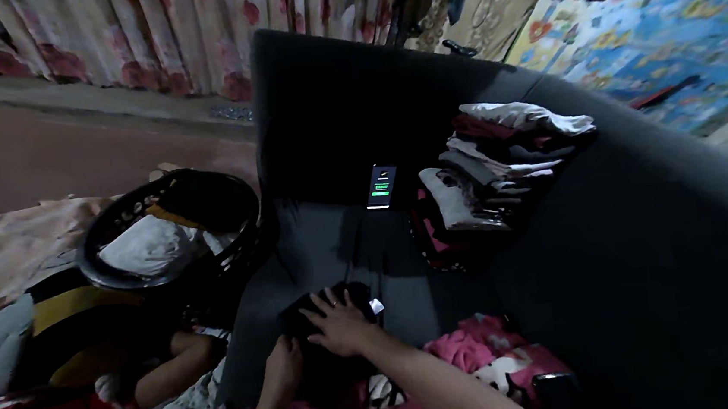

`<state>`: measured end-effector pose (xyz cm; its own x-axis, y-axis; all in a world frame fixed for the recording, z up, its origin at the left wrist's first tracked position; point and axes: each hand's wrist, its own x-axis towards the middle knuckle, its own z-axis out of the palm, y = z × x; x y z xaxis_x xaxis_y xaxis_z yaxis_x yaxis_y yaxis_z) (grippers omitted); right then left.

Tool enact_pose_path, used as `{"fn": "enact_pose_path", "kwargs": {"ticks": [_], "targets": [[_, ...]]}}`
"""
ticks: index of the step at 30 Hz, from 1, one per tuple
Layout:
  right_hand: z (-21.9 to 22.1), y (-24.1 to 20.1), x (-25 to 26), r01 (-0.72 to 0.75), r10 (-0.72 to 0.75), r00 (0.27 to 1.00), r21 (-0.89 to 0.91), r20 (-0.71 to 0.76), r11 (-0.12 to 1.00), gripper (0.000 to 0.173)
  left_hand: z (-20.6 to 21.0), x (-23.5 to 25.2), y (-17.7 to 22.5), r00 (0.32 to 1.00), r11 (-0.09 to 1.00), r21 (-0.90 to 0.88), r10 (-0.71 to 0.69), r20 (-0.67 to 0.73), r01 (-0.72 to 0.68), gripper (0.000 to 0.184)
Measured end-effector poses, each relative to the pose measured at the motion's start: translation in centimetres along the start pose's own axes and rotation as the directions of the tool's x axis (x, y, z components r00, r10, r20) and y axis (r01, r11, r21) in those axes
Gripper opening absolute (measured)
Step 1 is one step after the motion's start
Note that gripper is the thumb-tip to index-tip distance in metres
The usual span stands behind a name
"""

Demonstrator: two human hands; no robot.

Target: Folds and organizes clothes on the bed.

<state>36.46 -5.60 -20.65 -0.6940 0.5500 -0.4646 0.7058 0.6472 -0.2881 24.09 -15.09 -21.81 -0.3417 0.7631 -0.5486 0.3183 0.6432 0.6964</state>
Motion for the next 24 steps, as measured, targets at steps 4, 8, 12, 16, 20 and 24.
{"fn": "enact_pose_path", "kwargs": {"ticks": [4,8,12,16,20,24], "targets": [[0.6,1.8,1.1,0.07,-0.07,0.997,-0.003,-0.031,0.998,0.056,0.0,0.5,-0.6,0.999,0.998,-0.044,0.047,0.003,-0.046,0.045],[-3.3,2.0,-0.7,0.087,-0.079,0.993,0.092,-0.083,0.992,0.048,0.0,0.6,-1.1,0.996,0.995,-0.049,0.085,0.003,-0.085,0.049],[-10.6,6.7,-4.5,0.024,-0.051,0.779,-0.052,-0.625,0.998,0.041,0.1,0.4,-1.2,0.995,0.994,-0.03,0.102,0.022,-0.101,0.043],[-21.5,11.5,-11.7,-0.247,0.004,0.501,-0.138,-0.866,0.959,0.037,0.1,0.5,-1.0,0.995,0.995,-0.034,0.098,0.013,-0.097,0.043],[-29.0,15.4,-17.6,-0.48,0.17,0.38,-0.037,-0.909,0.876,0.045,0.1,0.3,-0.7,0.994,0.988,-0.106,0.11,-0.01,-0.111,0.042],[-32.4,19.3,-19.4,-0.521,0.381,0.39,0.14,-0.838,0.842,0.063,0.0,0.2,-0.8,0.992,0.969,-0.214,0.128,-0.002,-0.125,0.038]]}}
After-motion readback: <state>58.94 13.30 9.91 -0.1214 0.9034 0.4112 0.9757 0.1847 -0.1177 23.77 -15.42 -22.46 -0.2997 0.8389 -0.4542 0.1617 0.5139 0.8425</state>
